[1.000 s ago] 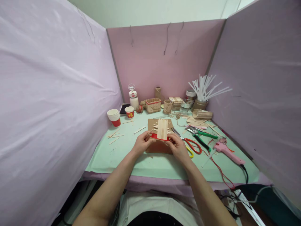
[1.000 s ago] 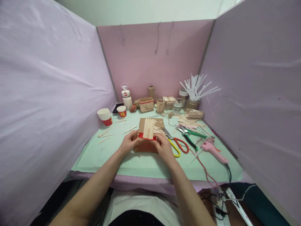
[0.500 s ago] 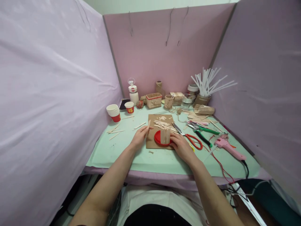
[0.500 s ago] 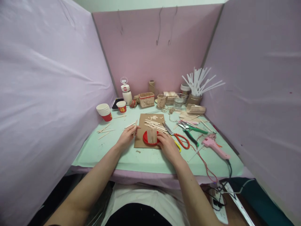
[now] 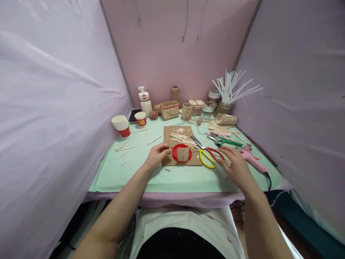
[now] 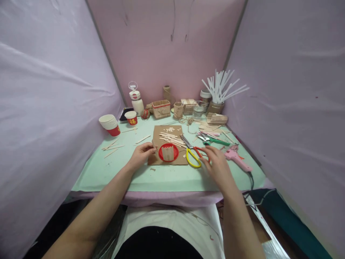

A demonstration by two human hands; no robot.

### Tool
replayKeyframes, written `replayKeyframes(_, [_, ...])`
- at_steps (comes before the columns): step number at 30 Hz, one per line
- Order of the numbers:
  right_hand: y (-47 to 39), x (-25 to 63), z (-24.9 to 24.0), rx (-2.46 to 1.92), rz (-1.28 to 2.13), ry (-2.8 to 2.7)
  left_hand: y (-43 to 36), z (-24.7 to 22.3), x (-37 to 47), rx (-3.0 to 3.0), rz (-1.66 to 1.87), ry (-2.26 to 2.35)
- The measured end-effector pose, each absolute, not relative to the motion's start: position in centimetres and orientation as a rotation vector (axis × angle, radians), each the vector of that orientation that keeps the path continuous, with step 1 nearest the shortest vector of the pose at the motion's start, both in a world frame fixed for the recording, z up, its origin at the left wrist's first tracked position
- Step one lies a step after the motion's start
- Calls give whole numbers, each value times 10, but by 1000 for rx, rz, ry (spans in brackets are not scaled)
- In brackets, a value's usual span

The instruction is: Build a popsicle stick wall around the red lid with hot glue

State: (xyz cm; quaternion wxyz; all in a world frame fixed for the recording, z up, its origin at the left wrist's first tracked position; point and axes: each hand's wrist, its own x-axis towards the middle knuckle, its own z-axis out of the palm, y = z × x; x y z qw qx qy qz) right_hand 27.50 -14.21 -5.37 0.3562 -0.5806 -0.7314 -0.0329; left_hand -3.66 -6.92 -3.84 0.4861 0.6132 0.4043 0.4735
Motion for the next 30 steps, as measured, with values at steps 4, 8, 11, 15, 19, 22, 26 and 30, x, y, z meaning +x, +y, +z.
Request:
replayKeyframes(4, [-154, 340, -58, -1954, -235, -1689, -69, -42, -35, 1634, 1128, 991])
replayKeyframes(8, [-156, 372, -70, -2333, -172, -1644, -66, -47, -37, 1762, 1105, 985])
replayKeyframes(11, [-150, 379, -77, -2401, -144, -1609, -66, -47, -37, 1793, 1095, 976])
replayKeyframes(15, [-138, 381, -79, -2438, -123, -1559, -67, -47, -38, 1787, 1101, 969])
replayKeyframes(19, [-138, 379, -71, -2340, -91, -1594, -68, -47, -37, 1740, 1107, 994])
replayKeyframes(22, [-155, 374, -59, -2251, -64, -1550, -69, -47, -36, 1691, 1113, 1022])
replayKeyframes(26, [-185, 350, -39, -2099, 54, -1397, -70, -47, -35, 1630, 1099, 997])
replayKeyframes(30, [-201, 299, -25, -1542, 527, -944, -71, -47, -34, 1526, 1116, 953])
